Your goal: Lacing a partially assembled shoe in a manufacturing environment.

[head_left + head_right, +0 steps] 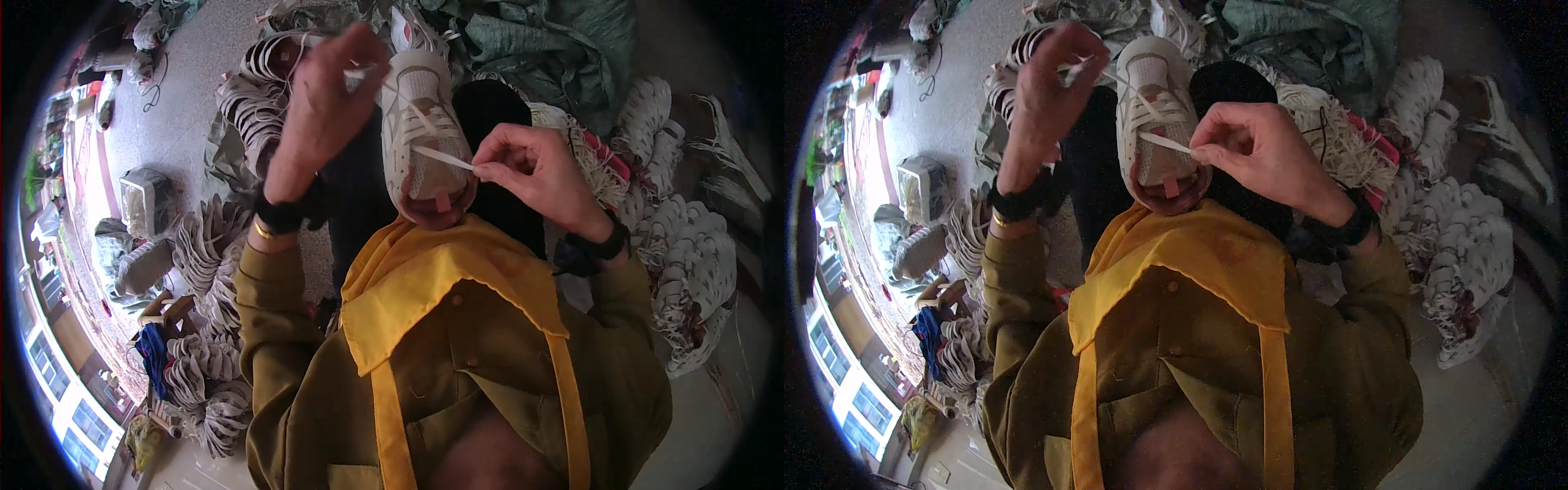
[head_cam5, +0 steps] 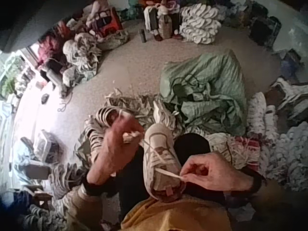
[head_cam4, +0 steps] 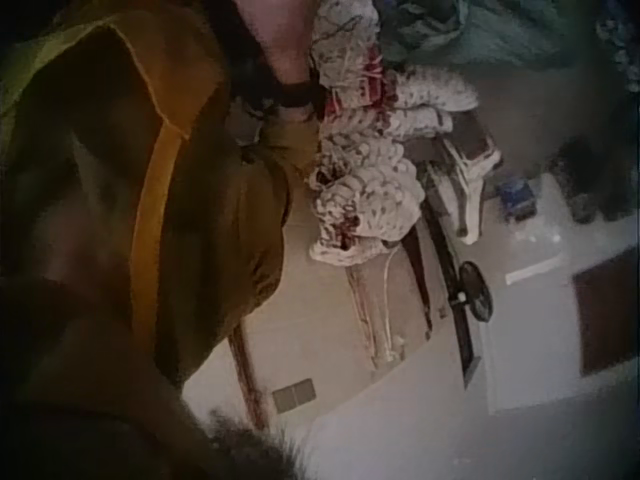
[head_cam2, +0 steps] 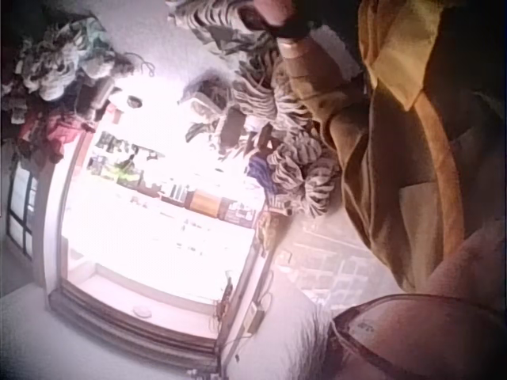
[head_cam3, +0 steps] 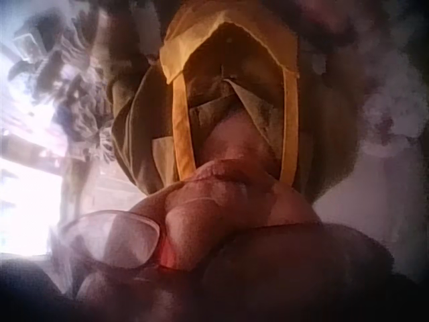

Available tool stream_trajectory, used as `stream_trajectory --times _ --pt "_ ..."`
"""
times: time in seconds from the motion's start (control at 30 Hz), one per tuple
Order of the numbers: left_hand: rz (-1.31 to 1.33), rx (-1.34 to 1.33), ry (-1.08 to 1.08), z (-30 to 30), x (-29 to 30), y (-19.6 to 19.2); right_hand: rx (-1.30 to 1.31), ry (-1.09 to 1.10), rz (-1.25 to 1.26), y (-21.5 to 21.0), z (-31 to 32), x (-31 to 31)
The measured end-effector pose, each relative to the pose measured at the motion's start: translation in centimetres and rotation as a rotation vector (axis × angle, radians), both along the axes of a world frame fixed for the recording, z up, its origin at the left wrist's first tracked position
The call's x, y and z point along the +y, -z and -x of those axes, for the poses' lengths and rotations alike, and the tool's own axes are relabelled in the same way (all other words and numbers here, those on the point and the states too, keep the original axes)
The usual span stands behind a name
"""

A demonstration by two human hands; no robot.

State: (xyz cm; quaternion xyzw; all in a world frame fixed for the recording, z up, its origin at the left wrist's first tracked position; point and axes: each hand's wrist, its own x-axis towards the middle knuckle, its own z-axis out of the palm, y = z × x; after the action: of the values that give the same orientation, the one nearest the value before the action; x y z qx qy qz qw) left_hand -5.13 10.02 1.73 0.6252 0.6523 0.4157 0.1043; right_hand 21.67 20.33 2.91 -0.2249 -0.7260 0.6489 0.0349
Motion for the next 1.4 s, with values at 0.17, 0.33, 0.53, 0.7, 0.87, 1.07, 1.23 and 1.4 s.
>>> stream_trajectory --times 0.17,0.33,0.53,0.7,0.87,1.07,1.23,1.4 --pt "0.408 -0.496 0.320 -5.8 -2.0 -1.5 0.095 0.049 -0.088 -2.0 -0.3 -0.4" --pt "0.336 -0.699 0.281 -5.0 -4.5 -2.0 -0.014 0.051 0.053 -2.8 -1.1 0.3" --pt "0.371 -0.909 -0.056 -0.9 -7.5 -5.0 -0.088 0.087 0.103 0.6 -5.2 3.1" --pt "0.353 -0.918 -0.160 0.5 -9.0 -3.8 -0.166 0.100 0.078 1.6 -5.8 3.2" --pt "0.314 -0.925 -0.294 0.8 -9.7 -2.2 -0.208 0.022 -0.168 1.8 -4.8 2.6" --pt "0.454 -0.566 -0.422 2.0 -10.8 -0.2 -0.039 0.041 -0.072 2.2 -2.4 0.6" --pt "0.343 -0.133 -0.464 0.1 -10.0 1.6 -0.055 0.018 -0.213 0.4 0.6 -1.0" --pt "0.213 -0.492 -0.057 -6.7 -7.3 -0.8 0.050 -0.019 -0.371 0.3 2.5 -2.1"
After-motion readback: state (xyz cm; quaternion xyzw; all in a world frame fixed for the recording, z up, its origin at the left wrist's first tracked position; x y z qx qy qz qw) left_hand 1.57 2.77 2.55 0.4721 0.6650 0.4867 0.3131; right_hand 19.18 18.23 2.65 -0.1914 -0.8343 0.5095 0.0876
